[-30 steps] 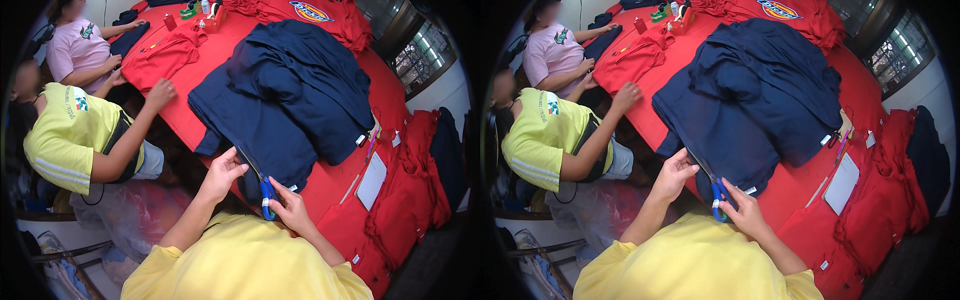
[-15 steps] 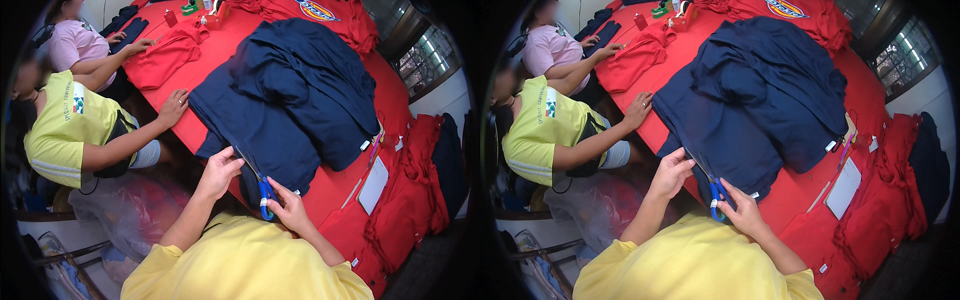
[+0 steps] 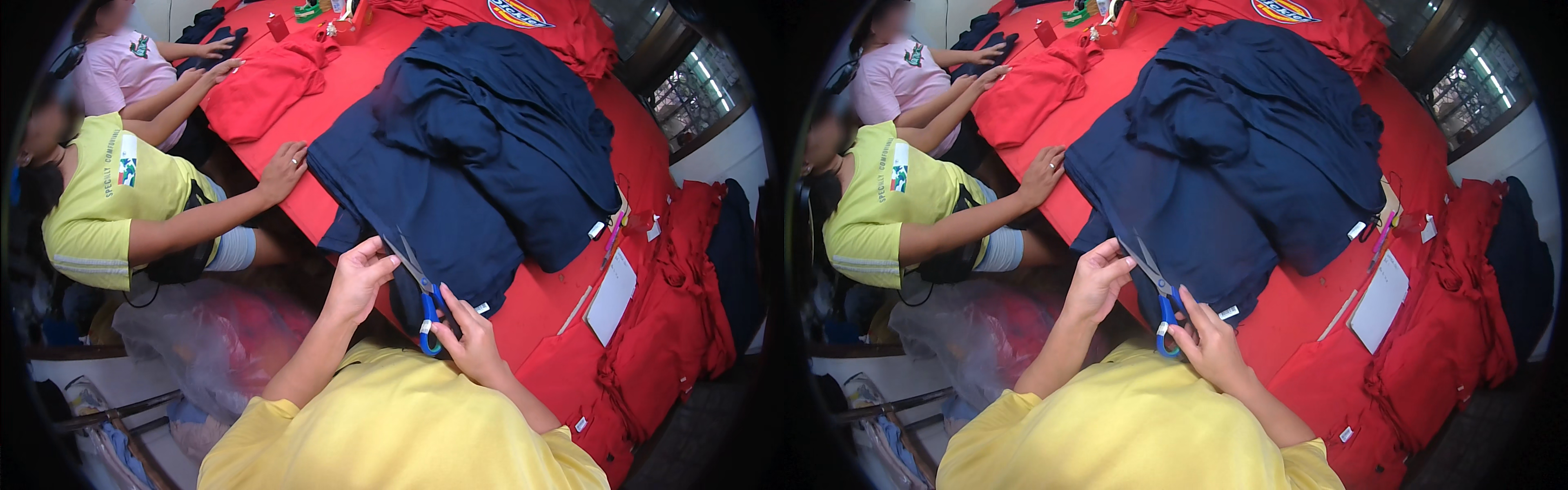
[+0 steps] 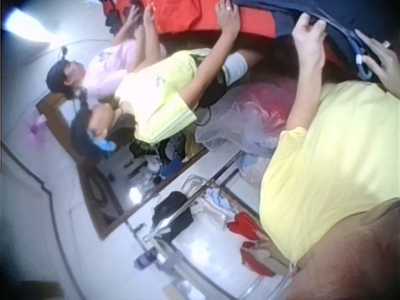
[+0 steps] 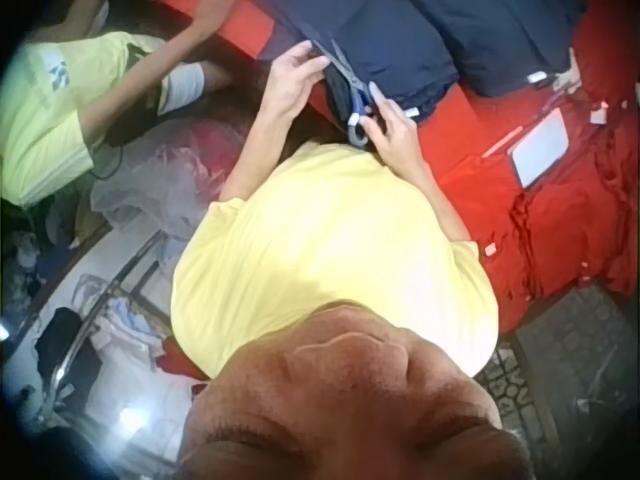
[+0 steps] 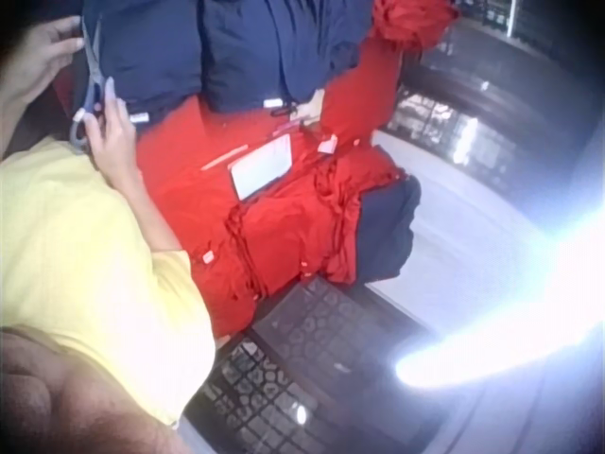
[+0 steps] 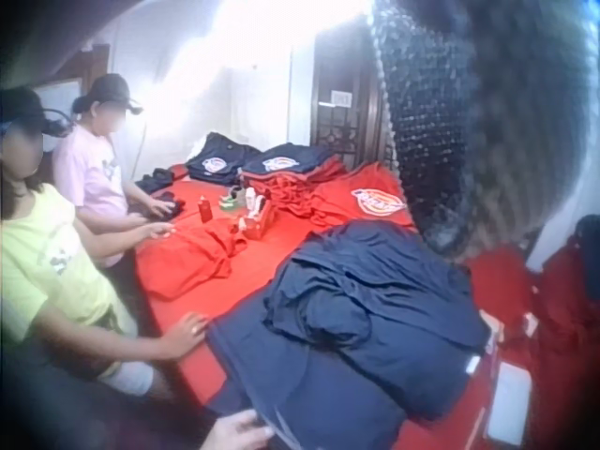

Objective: The person uses shears to trim loose threads from a stack of navy blue shirts on a work table, moving each shirt aside after trimming it.

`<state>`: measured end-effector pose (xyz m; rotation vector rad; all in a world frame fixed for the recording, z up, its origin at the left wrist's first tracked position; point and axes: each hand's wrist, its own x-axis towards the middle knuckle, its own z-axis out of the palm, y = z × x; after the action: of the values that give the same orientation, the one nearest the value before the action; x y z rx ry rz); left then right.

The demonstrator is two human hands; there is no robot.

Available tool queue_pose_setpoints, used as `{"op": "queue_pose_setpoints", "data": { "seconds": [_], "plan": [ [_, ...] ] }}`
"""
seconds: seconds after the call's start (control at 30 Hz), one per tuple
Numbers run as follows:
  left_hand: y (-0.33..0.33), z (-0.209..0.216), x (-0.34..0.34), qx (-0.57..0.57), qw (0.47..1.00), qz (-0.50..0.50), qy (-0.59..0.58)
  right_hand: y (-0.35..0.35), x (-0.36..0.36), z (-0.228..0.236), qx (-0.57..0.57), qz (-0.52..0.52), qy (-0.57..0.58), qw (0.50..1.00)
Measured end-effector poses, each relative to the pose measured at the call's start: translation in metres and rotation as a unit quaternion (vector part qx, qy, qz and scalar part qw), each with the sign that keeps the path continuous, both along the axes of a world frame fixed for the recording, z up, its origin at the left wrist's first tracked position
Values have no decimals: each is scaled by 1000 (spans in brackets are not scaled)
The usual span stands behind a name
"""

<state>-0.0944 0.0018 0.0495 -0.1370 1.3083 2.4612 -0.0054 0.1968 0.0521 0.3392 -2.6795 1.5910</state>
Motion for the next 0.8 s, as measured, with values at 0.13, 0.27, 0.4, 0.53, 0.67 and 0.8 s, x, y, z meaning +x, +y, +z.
{"op": "queue_pose_setpoints", "data": {
  "seconds": [0.13,0.27,0.4,0.53,0.67,0.8],
  "plan": [
    [0,-4,1,-2,1000,5,4,0,-2,-7,-12,3,19,1000],
    [2,-4,3,-8,1000,13,-2,2,4,-4,-109,-13,-185,977],
    [1,-2,1,-4,1000,1,-11,3,2,0,-216,-19,-279,936],
    [-6,-2,-5,-19,999,-42,7,-4,-7,-15,-126,-1,-75,989],
    [-11,5,-11,-43,996,-71,29,-12,-18,-2,-172,-40,-167,970],
    [-12,-8,-23,8,997,-57,42,-11,-24,-4,-187,-48,-223,955]
  ]
}}
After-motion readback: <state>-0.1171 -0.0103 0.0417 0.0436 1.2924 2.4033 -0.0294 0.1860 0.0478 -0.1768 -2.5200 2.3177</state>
